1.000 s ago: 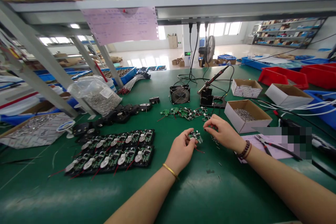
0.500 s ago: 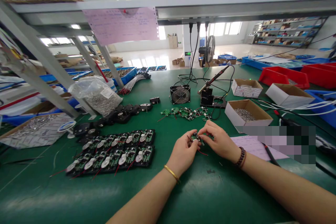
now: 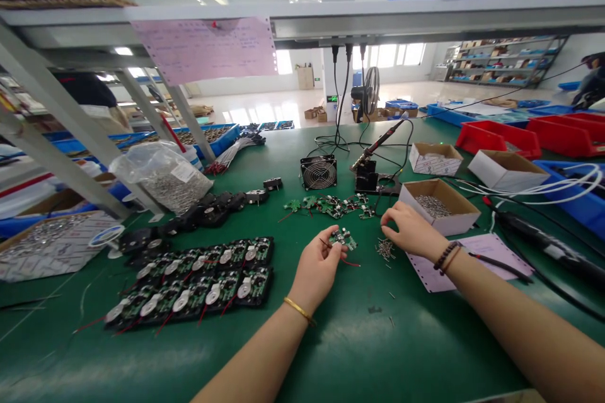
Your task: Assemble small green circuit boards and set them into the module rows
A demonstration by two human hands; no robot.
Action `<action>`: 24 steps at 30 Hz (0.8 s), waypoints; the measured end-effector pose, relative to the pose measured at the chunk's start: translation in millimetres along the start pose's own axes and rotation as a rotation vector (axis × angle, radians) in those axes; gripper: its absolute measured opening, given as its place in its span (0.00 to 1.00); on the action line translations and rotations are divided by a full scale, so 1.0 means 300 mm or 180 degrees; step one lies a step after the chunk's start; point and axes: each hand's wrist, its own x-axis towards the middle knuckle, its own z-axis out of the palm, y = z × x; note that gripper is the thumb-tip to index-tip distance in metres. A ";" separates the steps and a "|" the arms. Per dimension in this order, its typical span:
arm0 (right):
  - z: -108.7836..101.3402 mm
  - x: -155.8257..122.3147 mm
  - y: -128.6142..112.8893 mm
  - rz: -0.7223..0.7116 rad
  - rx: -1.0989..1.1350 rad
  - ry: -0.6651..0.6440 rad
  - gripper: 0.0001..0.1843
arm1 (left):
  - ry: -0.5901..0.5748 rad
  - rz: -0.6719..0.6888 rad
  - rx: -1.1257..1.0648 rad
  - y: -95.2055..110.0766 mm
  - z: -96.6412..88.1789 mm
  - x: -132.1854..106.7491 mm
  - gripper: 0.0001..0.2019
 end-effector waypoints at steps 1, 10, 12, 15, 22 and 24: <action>-0.002 0.005 0.012 0.0103 -0.0151 -0.0217 0.04 | -0.0012 -0.0015 0.0016 0.003 0.002 -0.001 0.22; 0.047 0.005 0.008 -0.0057 -0.0406 -0.0618 0.07 | 0.0035 -0.0115 0.0102 -0.016 0.025 -0.010 0.20; 0.057 0.007 0.014 -0.0047 -0.0446 -0.0742 0.08 | 0.0023 -0.0141 0.0120 -0.022 0.031 -0.014 0.20; 0.074 0.015 0.025 -0.0062 -0.0475 -0.0873 0.09 | 0.0040 -0.0193 0.0164 -0.031 0.037 -0.019 0.21; 0.119 0.039 0.053 0.0027 -0.0315 -0.0710 0.06 | 0.0076 -0.0084 0.0468 -0.052 0.038 -0.029 0.22; 0.116 0.043 0.050 0.0137 0.0078 -0.0686 0.08 | 0.0103 0.0006 0.0585 -0.059 0.033 -0.029 0.22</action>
